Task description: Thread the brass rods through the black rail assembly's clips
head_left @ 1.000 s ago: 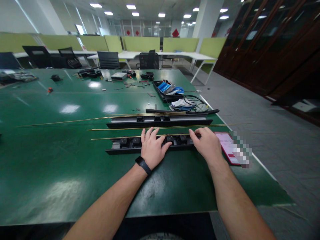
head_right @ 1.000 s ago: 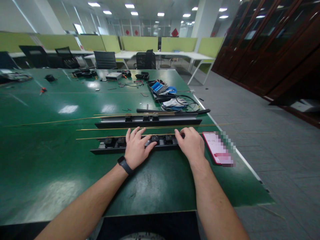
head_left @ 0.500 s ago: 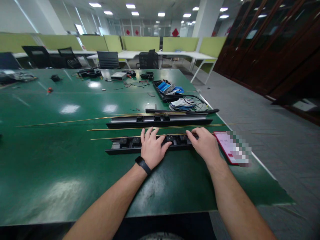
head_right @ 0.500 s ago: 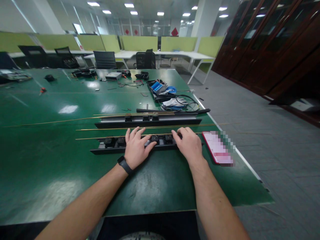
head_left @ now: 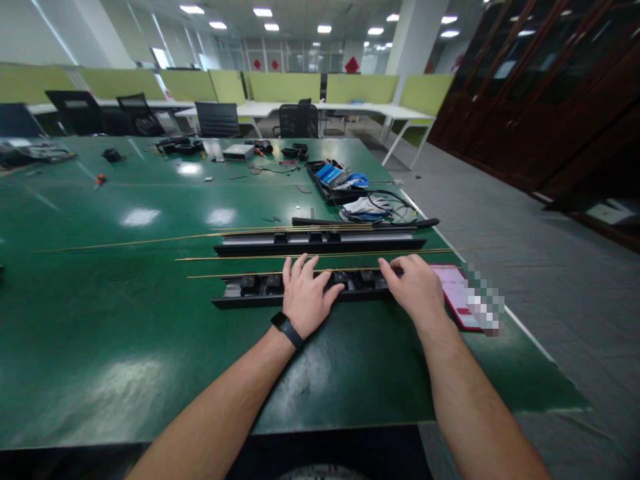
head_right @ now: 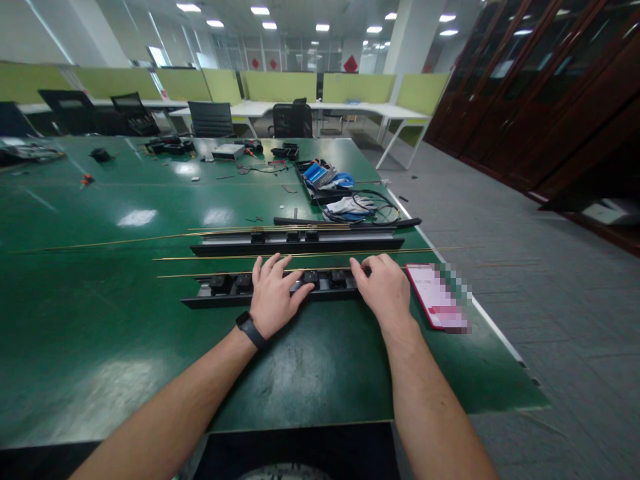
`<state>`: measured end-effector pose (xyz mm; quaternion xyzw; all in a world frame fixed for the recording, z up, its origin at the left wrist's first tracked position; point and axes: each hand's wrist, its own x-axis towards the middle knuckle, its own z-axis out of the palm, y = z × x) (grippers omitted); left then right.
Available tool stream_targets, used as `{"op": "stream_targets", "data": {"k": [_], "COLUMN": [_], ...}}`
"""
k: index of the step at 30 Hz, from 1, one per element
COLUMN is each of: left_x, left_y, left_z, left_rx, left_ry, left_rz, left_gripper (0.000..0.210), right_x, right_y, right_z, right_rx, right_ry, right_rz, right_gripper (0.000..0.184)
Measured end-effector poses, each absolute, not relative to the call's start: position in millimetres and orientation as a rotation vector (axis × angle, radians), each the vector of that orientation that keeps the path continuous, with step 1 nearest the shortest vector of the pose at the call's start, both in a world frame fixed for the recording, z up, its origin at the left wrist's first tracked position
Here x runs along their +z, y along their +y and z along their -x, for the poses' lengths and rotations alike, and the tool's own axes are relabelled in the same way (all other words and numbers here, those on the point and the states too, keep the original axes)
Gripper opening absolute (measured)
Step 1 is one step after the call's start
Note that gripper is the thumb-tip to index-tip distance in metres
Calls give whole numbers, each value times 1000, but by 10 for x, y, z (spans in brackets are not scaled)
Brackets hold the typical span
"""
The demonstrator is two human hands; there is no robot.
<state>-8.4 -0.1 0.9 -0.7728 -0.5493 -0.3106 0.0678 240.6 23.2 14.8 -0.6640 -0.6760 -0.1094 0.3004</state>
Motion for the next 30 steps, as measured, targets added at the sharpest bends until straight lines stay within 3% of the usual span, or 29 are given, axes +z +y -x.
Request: {"op": "stream_targets", "data": {"k": [30], "left_x": [13], "left_y": [0], "left_z": [79], "left_rx": [-948], "left_ry": [-1659], "left_rz": [2329], "left_gripper": [34], "right_x": [180], "right_y": [205], "right_z": [-2337], "right_rx": [-183], "right_ry": [-1833], "right_rz": [1713], "right_gripper": [42]}}
